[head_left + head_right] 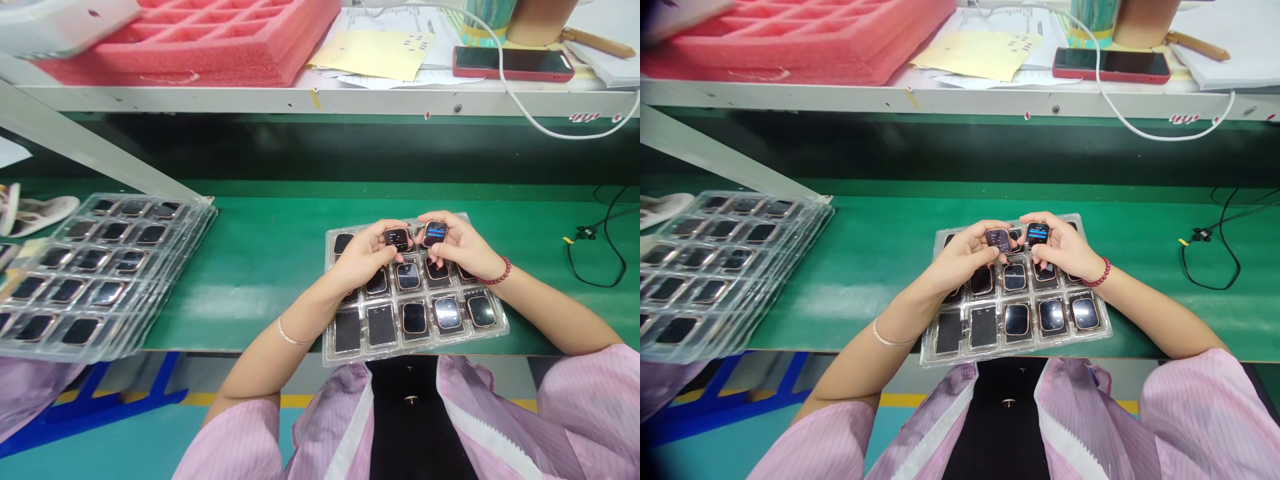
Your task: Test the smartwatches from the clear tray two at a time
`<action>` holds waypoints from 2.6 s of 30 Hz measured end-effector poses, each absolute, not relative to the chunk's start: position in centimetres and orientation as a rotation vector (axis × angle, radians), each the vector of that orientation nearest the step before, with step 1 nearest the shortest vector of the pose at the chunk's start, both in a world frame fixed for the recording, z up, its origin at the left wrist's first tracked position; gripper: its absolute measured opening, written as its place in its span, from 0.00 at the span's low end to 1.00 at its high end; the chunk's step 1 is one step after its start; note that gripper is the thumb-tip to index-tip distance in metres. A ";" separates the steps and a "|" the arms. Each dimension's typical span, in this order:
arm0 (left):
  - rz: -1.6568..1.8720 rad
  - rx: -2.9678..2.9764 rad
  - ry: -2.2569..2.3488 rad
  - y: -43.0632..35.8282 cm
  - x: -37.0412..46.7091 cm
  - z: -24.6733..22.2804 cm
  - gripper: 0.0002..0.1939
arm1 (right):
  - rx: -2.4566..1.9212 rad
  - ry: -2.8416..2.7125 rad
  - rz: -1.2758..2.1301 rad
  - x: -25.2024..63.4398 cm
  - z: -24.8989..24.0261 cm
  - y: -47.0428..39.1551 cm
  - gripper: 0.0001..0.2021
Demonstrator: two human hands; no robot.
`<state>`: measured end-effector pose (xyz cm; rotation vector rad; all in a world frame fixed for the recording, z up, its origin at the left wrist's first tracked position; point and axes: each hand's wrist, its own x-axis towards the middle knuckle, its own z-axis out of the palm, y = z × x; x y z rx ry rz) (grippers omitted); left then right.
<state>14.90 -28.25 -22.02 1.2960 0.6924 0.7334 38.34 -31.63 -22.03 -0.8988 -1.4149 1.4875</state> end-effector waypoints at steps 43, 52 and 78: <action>0.754 1.394 0.665 -28.3 14.8 -22.4 0.25 | -0.930 -1.744 1.152 38.0 -22.2 -32.2 0.13; 0.762 1.376 0.675 -28.3 15.0 -22.1 0.21 | -0.953 -1.791 1.118 37.9 -22.3 -32.2 0.14; 0.801 1.386 0.667 -28.6 15.1 -21.4 0.15 | -0.970 -1.744 1.210 37.9 -22.0 -32.2 0.12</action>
